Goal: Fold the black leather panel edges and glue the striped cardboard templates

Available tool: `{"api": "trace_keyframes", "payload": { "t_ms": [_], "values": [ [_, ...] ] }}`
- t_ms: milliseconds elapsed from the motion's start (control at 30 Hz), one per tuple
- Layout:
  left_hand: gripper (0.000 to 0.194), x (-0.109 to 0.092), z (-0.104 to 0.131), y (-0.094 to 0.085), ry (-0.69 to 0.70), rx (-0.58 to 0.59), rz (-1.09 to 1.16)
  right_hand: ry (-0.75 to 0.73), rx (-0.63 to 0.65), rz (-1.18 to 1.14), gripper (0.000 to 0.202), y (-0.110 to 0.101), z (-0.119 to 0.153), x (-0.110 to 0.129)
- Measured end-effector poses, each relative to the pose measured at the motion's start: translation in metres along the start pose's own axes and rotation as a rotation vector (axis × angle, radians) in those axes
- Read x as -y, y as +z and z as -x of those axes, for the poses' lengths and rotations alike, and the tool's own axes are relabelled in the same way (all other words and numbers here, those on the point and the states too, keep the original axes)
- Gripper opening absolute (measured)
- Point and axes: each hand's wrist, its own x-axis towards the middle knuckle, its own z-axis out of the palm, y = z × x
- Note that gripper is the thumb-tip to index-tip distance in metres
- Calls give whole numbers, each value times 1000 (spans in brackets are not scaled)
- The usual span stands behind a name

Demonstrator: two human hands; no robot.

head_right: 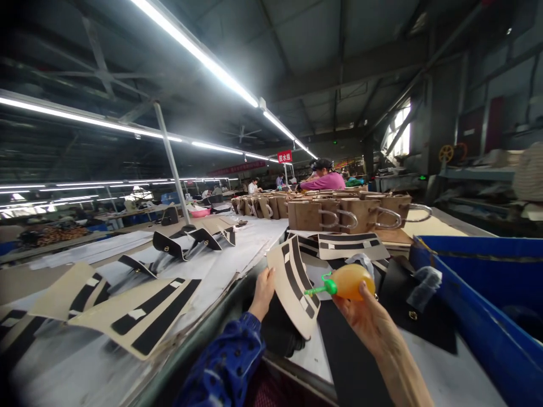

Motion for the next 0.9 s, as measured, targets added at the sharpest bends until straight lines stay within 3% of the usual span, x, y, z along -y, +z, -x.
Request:
{"api": "trace_keyframes", "payload": {
  "t_ms": [100,233,500,633,733,800,900],
  "values": [
    [30,-21,-12,-29,49,-26,-45,30,8,63,52,17,-5,26],
    [26,-45,-19,-54,156,121,-125,35,121,164,59,23,-6,44],
    [29,-53,20,-36,292,425,-121,347,373,452,52,8,-1,20],
    [30,-40,35,-39,255,508,-6,405,392,502,45,15,-5,7],
    [24,-18,55,-46,152,525,79,423,351,496,42,14,-11,-4],
    [24,1,78,-52,60,516,114,442,313,484,40,8,-15,-10],
    [40,26,129,-63,-71,469,176,456,250,451,34,-3,-19,-13]
  ]
}}
